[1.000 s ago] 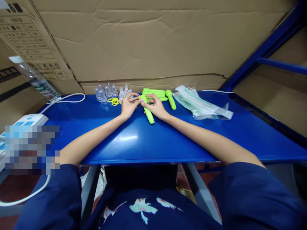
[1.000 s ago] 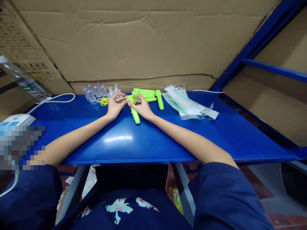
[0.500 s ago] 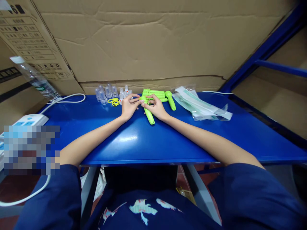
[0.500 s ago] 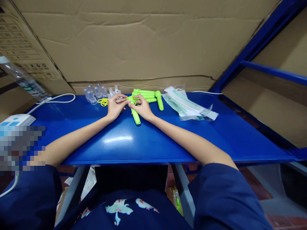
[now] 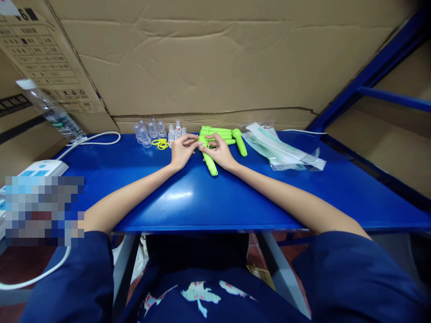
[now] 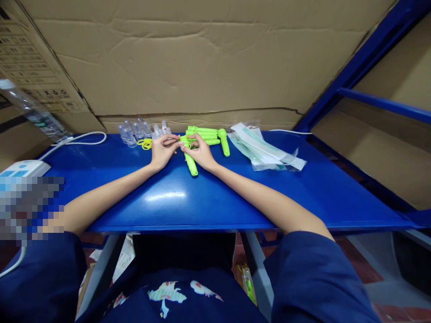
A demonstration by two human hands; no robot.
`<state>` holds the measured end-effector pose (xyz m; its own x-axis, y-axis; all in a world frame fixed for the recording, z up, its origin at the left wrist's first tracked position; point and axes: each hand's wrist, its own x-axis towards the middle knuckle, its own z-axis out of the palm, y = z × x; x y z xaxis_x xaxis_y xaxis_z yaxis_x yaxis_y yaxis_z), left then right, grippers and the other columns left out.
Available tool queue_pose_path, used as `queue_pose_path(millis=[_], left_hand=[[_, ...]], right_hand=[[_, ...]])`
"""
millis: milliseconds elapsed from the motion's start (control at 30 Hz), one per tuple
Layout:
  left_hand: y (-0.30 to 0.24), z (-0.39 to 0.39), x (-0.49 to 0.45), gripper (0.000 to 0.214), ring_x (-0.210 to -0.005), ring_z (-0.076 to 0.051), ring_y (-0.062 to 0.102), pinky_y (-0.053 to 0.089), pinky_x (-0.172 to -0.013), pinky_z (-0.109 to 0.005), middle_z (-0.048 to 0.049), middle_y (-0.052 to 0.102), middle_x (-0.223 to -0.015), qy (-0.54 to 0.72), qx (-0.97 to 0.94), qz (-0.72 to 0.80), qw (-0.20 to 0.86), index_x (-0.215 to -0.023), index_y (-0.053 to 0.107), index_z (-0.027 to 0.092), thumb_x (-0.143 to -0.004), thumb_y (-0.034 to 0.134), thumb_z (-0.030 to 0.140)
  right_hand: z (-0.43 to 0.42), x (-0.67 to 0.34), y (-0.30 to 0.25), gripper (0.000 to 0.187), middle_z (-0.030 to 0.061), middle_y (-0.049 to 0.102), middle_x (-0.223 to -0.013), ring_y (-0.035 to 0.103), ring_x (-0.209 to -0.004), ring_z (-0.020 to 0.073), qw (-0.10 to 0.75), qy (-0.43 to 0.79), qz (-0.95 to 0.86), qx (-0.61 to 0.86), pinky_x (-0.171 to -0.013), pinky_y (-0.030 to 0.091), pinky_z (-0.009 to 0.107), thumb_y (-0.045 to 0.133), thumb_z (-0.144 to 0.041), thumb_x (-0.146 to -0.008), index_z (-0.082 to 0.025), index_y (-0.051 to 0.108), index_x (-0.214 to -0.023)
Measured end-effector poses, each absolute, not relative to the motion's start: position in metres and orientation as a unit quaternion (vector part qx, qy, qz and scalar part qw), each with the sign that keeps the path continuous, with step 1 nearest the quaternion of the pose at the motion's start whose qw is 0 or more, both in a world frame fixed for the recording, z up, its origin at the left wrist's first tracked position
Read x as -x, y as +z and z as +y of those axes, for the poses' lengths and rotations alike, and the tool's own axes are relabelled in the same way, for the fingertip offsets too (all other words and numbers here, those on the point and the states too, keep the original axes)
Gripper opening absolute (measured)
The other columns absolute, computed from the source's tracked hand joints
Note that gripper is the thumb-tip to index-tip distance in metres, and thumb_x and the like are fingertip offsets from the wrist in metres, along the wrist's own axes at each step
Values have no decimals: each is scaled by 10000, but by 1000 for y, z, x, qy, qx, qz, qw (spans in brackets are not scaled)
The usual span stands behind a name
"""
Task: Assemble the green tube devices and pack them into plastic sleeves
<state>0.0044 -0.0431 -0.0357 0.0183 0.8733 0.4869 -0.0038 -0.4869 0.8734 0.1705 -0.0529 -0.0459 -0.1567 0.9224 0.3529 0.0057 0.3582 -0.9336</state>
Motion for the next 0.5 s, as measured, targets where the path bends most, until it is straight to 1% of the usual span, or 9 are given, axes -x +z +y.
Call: queue_pose_path(millis=[167,367,500], left_hand=[[-36,-43,-5,332,-688,-168,756,626,-525,-243,-47,794,-862,608,-616,346,363,-867,742,156,-692,907,384],[-35,-45,-2,322,-744,-189,776,599,-499,-217,-31,783,-811,586,-650,342,343,-857,731,166,-728,877,423],[-35,-44,0,347,-789,-208,790,578,-495,-215,-41,788,-832,566,-678,337,326,-842,707,174,-751,857,473]], right_hand=[[-53,-172,-46,731,-43,653,-811,677,-530,168,523,423,-638,375,-507,622,341,913,-637,-637,-283,455,-1084],[-52,-174,-48,728,-29,645,-830,683,-569,169,524,399,-639,397,-529,618,333,904,-644,-624,-276,479,-1086],[-51,-175,-50,743,-34,611,-814,691,-610,178,528,386,-642,399,-557,628,332,911,-634,-617,-281,485,-1112]])
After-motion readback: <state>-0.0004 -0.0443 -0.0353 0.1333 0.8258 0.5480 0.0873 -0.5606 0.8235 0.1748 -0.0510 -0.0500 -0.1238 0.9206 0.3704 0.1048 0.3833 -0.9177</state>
